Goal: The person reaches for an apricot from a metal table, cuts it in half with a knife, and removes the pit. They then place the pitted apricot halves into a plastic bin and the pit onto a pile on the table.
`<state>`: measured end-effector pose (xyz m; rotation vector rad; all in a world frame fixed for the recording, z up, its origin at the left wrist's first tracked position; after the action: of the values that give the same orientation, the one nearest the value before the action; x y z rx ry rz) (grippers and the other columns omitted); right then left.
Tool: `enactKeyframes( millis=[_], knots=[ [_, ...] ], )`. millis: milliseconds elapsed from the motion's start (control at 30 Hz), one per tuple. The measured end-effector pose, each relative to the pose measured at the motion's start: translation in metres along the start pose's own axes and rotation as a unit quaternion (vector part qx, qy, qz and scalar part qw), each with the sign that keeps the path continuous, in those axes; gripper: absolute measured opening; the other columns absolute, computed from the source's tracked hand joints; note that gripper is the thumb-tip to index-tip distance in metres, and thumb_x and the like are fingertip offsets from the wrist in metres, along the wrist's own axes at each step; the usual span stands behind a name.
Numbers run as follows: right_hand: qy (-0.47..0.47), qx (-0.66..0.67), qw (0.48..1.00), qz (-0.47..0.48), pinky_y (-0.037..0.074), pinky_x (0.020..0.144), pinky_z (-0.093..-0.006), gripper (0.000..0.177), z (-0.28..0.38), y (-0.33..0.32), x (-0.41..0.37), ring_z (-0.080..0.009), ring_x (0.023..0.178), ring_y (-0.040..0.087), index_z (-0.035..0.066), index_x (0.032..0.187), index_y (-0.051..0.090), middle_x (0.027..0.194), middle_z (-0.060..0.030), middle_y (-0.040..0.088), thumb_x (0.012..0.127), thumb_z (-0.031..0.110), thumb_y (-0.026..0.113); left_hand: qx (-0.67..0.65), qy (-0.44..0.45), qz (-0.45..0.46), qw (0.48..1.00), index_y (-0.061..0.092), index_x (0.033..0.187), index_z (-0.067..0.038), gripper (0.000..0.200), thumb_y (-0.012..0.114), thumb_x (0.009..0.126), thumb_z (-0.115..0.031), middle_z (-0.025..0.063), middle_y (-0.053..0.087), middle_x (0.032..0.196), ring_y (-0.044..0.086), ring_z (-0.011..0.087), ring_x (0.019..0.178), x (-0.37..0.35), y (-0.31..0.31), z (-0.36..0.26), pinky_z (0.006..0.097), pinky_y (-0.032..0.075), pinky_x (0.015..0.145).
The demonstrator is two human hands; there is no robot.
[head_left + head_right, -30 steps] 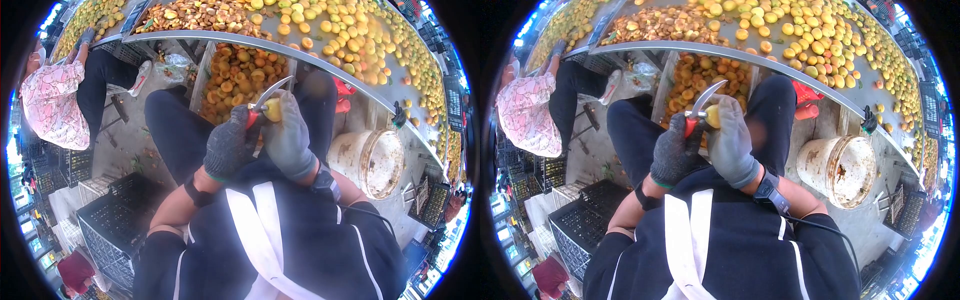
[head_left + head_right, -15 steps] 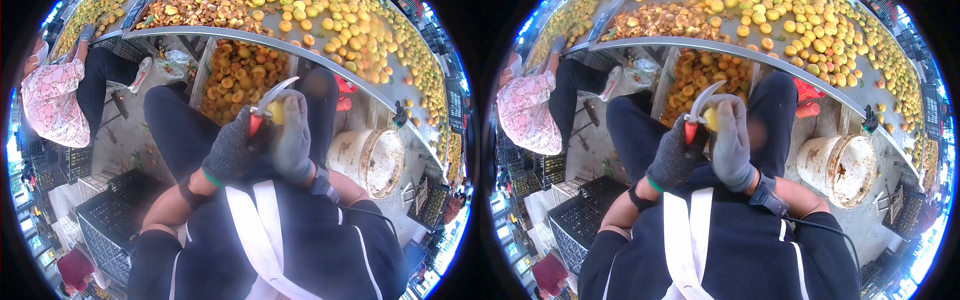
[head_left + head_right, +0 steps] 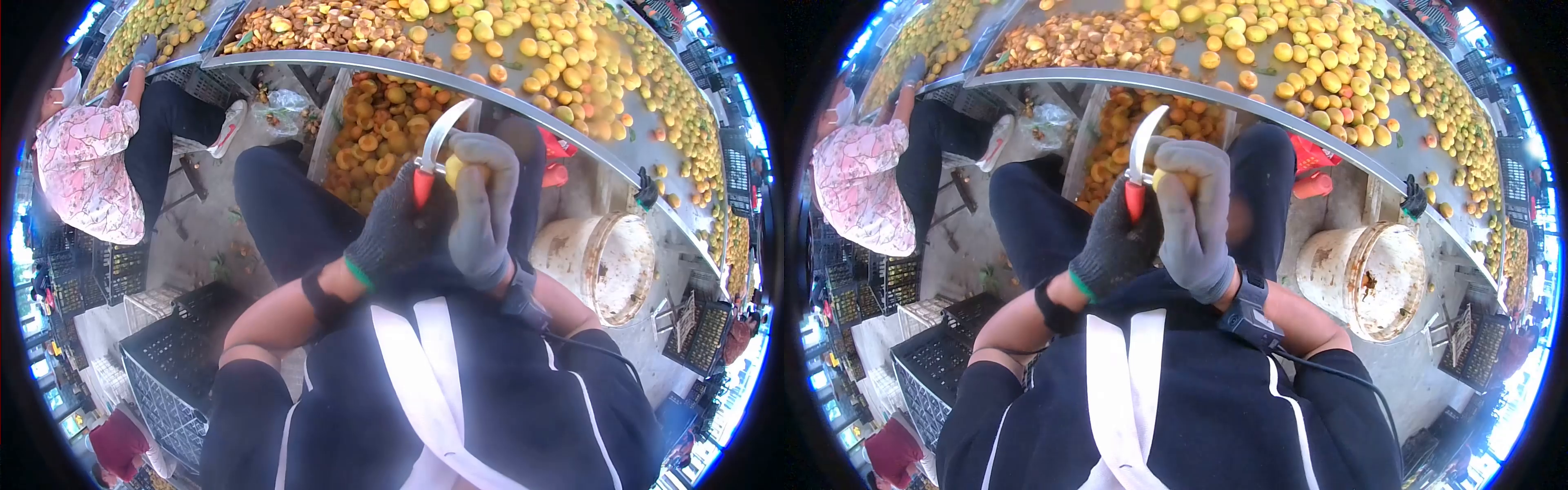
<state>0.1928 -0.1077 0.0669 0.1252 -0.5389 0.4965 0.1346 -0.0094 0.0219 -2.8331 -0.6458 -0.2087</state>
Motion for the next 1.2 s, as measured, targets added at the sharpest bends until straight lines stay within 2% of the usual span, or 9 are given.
enactKeyframes(
  millis=[167, 233, 333, 467, 533, 733, 867, 967, 1200],
  knots=[
    [-0.050, 0.035, 0.998, 0.016, 0.040, 0.098, -0.0323, 0.020, 0.009, 0.003, 0.005, -0.0213, 0.106, 0.054, 0.001, 0.117, 0.047, 0.117, -0.0148, 0.053, 0.098, 0.005, 0.043, 0.021, -0.020, 0.028, 0.999, 0.053, 0.104, -0.002, 0.018, 0.060, 0.091, -0.013, 0.0179, 0.062, 0.074, 0.066, 0.0341, 0.068, 0.003, -0.007, -0.019, 0.0393, 0.050, 0.059],
    [0.153, 0.286, 0.946, 0.001, 0.037, 0.105, -0.0374, 0.031, -0.032, 0.019, -0.001, -0.0251, 0.124, 0.048, 0.001, 0.131, 0.034, 0.130, -0.0181, 0.049, 0.102, 0.012, 0.037, 0.221, 0.068, 0.032, 0.972, 0.053, 0.105, -0.002, 0.023, 0.060, 0.092, -0.018, 0.0216, 0.062, 0.076, 0.066, 0.0373, 0.072, 0.015, -0.013, -0.019, 0.0420, 0.049, 0.058],
    [0.186, 0.225, 0.955, 0.056, 0.035, 0.108, -0.0383, 0.034, -0.040, 0.022, 0.001, -0.0258, 0.125, 0.048, 0.001, 0.134, 0.033, 0.129, -0.0168, 0.050, 0.102, 0.012, 0.039, 0.279, 0.032, 0.052, 0.958, 0.053, 0.106, -0.001, 0.026, 0.061, 0.091, -0.021, 0.0267, 0.061, 0.081, 0.063, 0.0416, 0.074, 0.025, -0.016, 0.001, 0.0461, 0.049, 0.058],
    [0.228, 0.096, 0.960, 0.134, 0.042, 0.086, -0.0230, 0.030, -0.049, 0.010, 0.006, -0.0088, 0.092, 0.050, 0.004, 0.125, 0.046, 0.106, -0.0036, 0.052, 0.098, 0.016, 0.055, 0.148, 0.128, 0.017, 0.981, 0.053, 0.107, -0.003, 0.024, 0.062, 0.091, -0.018, 0.0178, 0.064, 0.078, 0.063, 0.0325, 0.059, 0.028, -0.020, -0.012, 0.0396, 0.048, 0.052],
    [0.206, 0.049, 0.965, 0.156, 0.044, 0.082, -0.0217, 0.029, -0.062, 0.001, 0.004, -0.0077, 0.092, 0.051, 0.006, 0.124, 0.050, 0.108, -0.0034, 0.054, 0.097, 0.014, 0.058, -0.121, -0.238, 0.137, 0.954, 0.054, 0.109, -0.006, 0.022, 0.063, 0.091, -0.015, 0.0034, 0.062, 0.076, 0.055, 0.0138, 0.051, 0.016, -0.002, 0.027, 0.0281, 0.044, 0.047],
    [0.407, 0.574, 0.711, -0.005, 0.047, 0.080, -0.0268, 0.036, -0.081, 0.002, -0.020, -0.0210, 0.100, 0.060, 0.002, 0.129, 0.049, 0.120, -0.0123, 0.059, 0.096, 0.014, 0.056, -0.275, -0.194, 0.030, 0.941, 0.054, 0.114, -0.009, 0.023, 0.062, 0.093, -0.015, -0.0043, 0.055, 0.075, 0.048, 0.0025, 0.056, 0.011, -0.044, -0.004, 0.0168, 0.037, 0.050],
    [0.392, 0.555, 0.733, 0.025, 0.047, 0.080, -0.0259, 0.039, -0.061, 0.001, -0.015, -0.0239, 0.105, 0.059, 0.002, 0.131, 0.048, 0.124, -0.0136, 0.056, 0.095, 0.013, 0.057, -0.213, -0.162, 0.036, 0.963, 0.052, 0.120, -0.007, 0.031, 0.063, 0.093, -0.015, -0.0014, 0.057, 0.075, 0.051, 0.0043, 0.054, 0.005, -0.047, -0.009, 0.0185, 0.040, 0.050],
    [0.328, 0.560, 0.748, 0.140, 0.047, 0.085, -0.0285, 0.044, -0.050, 0.008, -0.015, -0.0230, 0.108, 0.058, 0.002, 0.135, 0.045, 0.126, -0.0133, 0.055, 0.094, 0.011, 0.057, 0.131, -0.065, 0.109, 0.983, 0.056, 0.121, 0.000, 0.036, 0.064, 0.092, -0.019, 0.0168, 0.065, 0.086, 0.067, 0.0196, 0.071, -0.002, -0.045, -0.016, 0.0326, 0.051, 0.062],
    [0.294, 0.481, 0.820, 0.099, 0.044, 0.097, -0.0366, 0.046, -0.041, 0.008, -0.006, -0.0227, 0.110, 0.059, 0.002, 0.134, 0.043, 0.125, -0.0144, 0.056, 0.089, -0.002, 0.054, 0.088, 0.019, 0.087, 0.992, 0.060, 0.117, -0.001, 0.034, 0.066, 0.090, -0.020, 0.0184, 0.067, 0.090, 0.068, 0.0327, 0.073, -0.004, -0.041, -0.028, 0.0350, 0.052, 0.065]
  ],
)
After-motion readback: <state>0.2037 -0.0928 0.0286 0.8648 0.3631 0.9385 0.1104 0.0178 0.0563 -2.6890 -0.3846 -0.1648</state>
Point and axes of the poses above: each hand's wrist, its own x-axis towards the middle knuckle, its own y-axis out of the palm, z = x × y, the point moved 10 cm from there along x, towards the middle knuckle
